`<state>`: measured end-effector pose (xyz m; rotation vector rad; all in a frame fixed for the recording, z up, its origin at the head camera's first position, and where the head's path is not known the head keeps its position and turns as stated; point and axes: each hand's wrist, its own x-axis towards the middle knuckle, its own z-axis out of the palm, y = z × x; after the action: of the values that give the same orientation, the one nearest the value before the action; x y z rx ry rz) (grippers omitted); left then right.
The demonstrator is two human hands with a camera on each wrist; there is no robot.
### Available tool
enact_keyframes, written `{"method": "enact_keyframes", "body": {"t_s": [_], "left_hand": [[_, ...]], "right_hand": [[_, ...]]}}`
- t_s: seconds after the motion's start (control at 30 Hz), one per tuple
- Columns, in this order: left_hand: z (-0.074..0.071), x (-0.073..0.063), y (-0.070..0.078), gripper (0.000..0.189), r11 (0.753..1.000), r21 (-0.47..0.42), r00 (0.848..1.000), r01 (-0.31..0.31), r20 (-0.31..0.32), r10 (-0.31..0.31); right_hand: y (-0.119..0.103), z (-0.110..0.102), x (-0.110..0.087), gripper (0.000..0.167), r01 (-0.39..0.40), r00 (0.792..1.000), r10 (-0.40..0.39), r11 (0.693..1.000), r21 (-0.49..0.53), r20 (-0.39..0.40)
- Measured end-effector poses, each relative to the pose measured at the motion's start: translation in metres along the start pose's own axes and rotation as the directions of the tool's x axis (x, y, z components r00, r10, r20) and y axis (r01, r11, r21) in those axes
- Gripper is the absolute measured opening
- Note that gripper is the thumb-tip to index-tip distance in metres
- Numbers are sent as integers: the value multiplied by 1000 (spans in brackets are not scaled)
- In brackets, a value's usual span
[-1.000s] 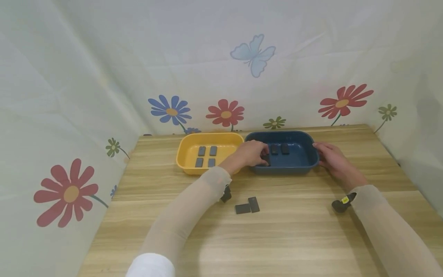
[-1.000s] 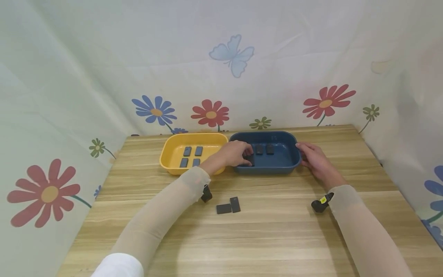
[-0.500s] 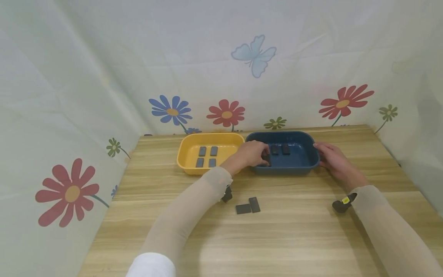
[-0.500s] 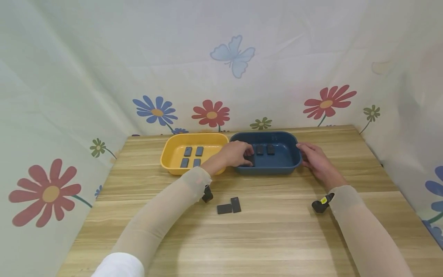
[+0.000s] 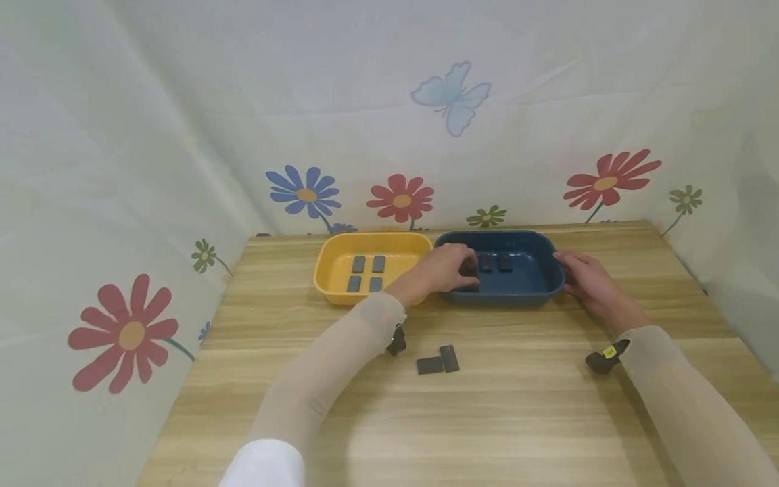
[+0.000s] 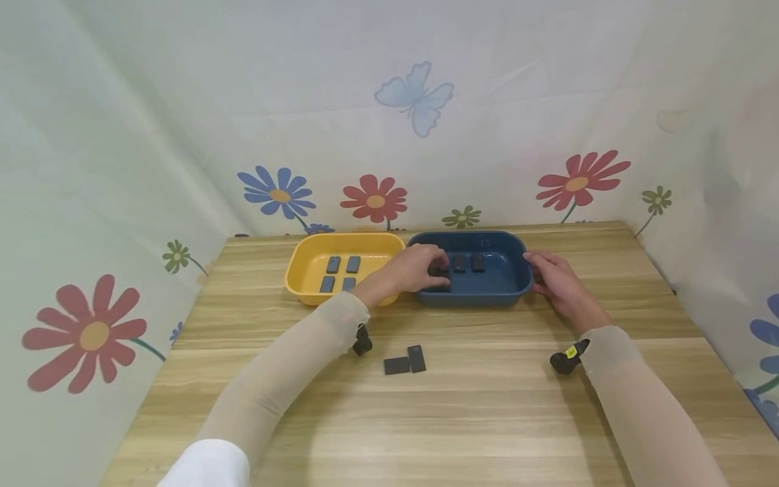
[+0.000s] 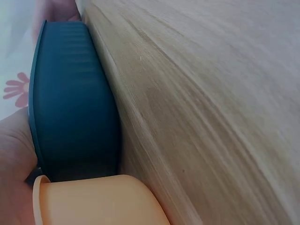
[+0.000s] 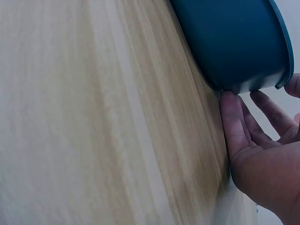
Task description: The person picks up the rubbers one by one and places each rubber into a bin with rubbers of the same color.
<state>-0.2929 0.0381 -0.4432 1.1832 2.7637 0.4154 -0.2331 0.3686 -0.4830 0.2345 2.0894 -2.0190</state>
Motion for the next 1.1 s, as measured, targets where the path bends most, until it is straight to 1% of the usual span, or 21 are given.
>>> {"method": "enact_keyframes", "body": {"t_s": [0.07, 0.13, 0.27, 0.33, 0.4, 0.5, 0.57, 0.7, 0.83, 0.97, 1.03, 1.1], "left_hand": [[-3, -1, -1, 44, 1000, -5, 1000, -13, -11, 13], [-7, -2, 1, 46, 1000, -17, 999, -25, -24, 24], [-23, -11, 10, 50, 998, -46, 998, -39, -44, 37], [-32, -20, 16, 50, 997, -62, 998, -51, -50, 48], [-39, -31, 23, 49, 996, -71, 997, -60, -53, 57], [-43, -52, 31, 47, 996, -51, 996, -75, -45, 73], [-43, -67, 36, 47, 996, -32, 996, -83, -32, 82], [-37, -95, 44, 48, 995, -24, 995, -95, 13, 96], [-28, -118, 50, 50, 996, -9, 994, -85, 68, 85], [-21, -137, 54, 56, 997, -2, 991, -82, 109, 82], [-19, -144, 54, 59, 997, -5, 990, -79, 117, 79], [-15, -149, 54, 61, 998, -13, 991, -59, 119, 60]], "right_hand": [[-1, 0, 0, 62, -1, 1000, 1, 1000, -15, 1], [-2, 0, 0, 58, -9, 1000, 9, 1000, 2, 5], [-4, 1, 0, 52, -21, 1000, 21, 1000, 20, 15], [-5, 2, 0, 53, -25, 1000, 25, 1000, 15, 17], [-6, 3, -1, 55, -26, 999, 26, 1000, 1, 18], [-6, 3, -2, 54, -22, 1000, 22, 1000, -7, 11], [-5, 2, -3, 49, -19, 1000, 19, 1000, 17, 8], [-3, 1, -2, 37, -13, 1000, 13, 999, 48, 12], [0, 1, -3, 38, -10, 1000, 9, 999, 30, 19], [0, 1, -3, 39, -16, 1000, 15, 999, 37, 19], [-1, 1, -2, 37, -15, 1000, 14, 999, 39, 17], [-1, 1, -2, 34, -15, 1000, 14, 999, 37, 13]]}}
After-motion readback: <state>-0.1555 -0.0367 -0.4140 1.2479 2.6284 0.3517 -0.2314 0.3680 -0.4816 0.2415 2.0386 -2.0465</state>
